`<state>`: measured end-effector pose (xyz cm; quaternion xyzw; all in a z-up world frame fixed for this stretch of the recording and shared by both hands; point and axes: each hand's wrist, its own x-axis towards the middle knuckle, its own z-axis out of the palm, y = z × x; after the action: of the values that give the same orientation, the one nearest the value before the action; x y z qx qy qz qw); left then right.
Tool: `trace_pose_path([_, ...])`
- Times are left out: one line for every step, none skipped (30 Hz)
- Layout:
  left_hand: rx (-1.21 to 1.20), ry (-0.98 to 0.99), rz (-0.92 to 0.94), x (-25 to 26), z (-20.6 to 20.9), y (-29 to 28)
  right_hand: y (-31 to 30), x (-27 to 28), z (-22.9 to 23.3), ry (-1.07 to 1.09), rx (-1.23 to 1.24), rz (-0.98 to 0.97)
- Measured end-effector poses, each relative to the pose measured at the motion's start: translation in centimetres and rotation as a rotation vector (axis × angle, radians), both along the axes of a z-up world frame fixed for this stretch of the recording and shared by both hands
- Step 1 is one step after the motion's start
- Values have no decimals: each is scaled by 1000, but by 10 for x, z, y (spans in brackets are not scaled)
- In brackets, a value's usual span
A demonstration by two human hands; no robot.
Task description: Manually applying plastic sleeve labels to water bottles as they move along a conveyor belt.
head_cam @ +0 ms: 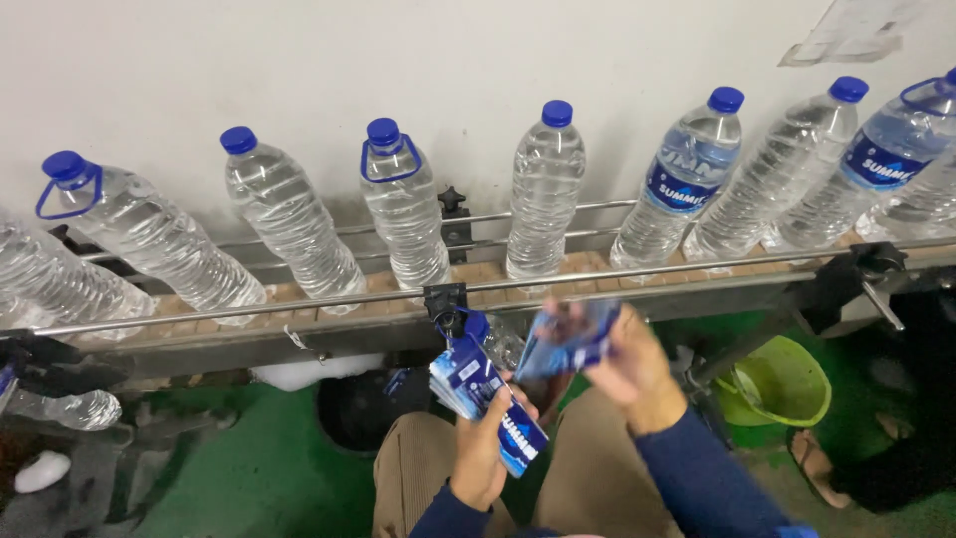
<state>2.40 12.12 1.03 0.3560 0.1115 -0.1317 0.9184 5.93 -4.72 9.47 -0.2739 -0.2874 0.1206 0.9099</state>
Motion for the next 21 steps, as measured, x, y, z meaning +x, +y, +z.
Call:
trace_pose_path([-1, 1, -4, -4, 6, 6, -5, 12, 28, 1, -1, -4])
trace_pose_path([-71, 65, -111, -7, 11, 12, -10, 26, 55, -41, -439, -541])
trace_pose_path([-141, 128, -218, -10, 16, 17, -15, 39, 82, -76, -878, -1079])
trace_pose_path([-141, 131, -217, -13, 16, 21, -21, 58, 103, -73, -879, -1077])
trace_pose_path([-150, 134, -256, -17, 17, 25, -28, 77, 123, -249, -1215, -1221])
trace_pose_path([-158, 129, -296, -16, 17, 30, -34, 97, 144, -441, -1551, -1350])
trace_pose_path([-156, 124, -297, -16, 23, 34, -33, 118, 149, -444, -1548, -1354])
trace_pose_path([-138, 172, -301, -17, 28, 38, -32, 139, 155, -454, -1765, -1258])
trace_pose_path([-119, 220, -306, -17, 33, 42, -31, 160, 160, -459, -1978, -1147])
trace_pose_path([-117, 222, -307, -18, 34, 48, -29, 167, 160, -456, -1977, -1146])
trace_pose_path([-35, 216, -328, -18, 36, 54, -27, 174, 160, -542, -2047, -1107])
trace_pose_path([45, 203, -348, -16, 37, 60, -24, 182, 162, -633, -2114, -1069])
trace_pose_path([47, 199, -349, -15, 33, 64, -26, 184, 156, -633, -2112, -1075])
trace_pose_path([90, 290, -292, -15, 29, 69, -27, 185, 148, -693, -2066, -1165])
trace_pose_path([134, 381, -234, -15, 25, 75, -28, 186, 140, -753, -2017, -1254])
trace_pose_path([135, 386, -239, -16, 28, 84, -20, 174, 134, -745, -2021, -1251])
trace_pose_path([152, 383, -239, -16, 32, 93, -12, 161, 128, -547, -1762, -1314])
trace_pose_path([159, 367, -231, -12, 36, 99, -3, 155, 128, -377, -1495, -1352])
trace_pose_path([151, 359, -227, -7, 30, 106, 8, 147, 126, -392, -1495, -1354])
trace_pose_path([186, 321, -221, -5, 23, 113, 20, 139, 122, -192, -1517, -1315])
trace_pose_path([221, 284, -216, -3, 16, 119, 30, 131, 118, 7, -1533, -1269])
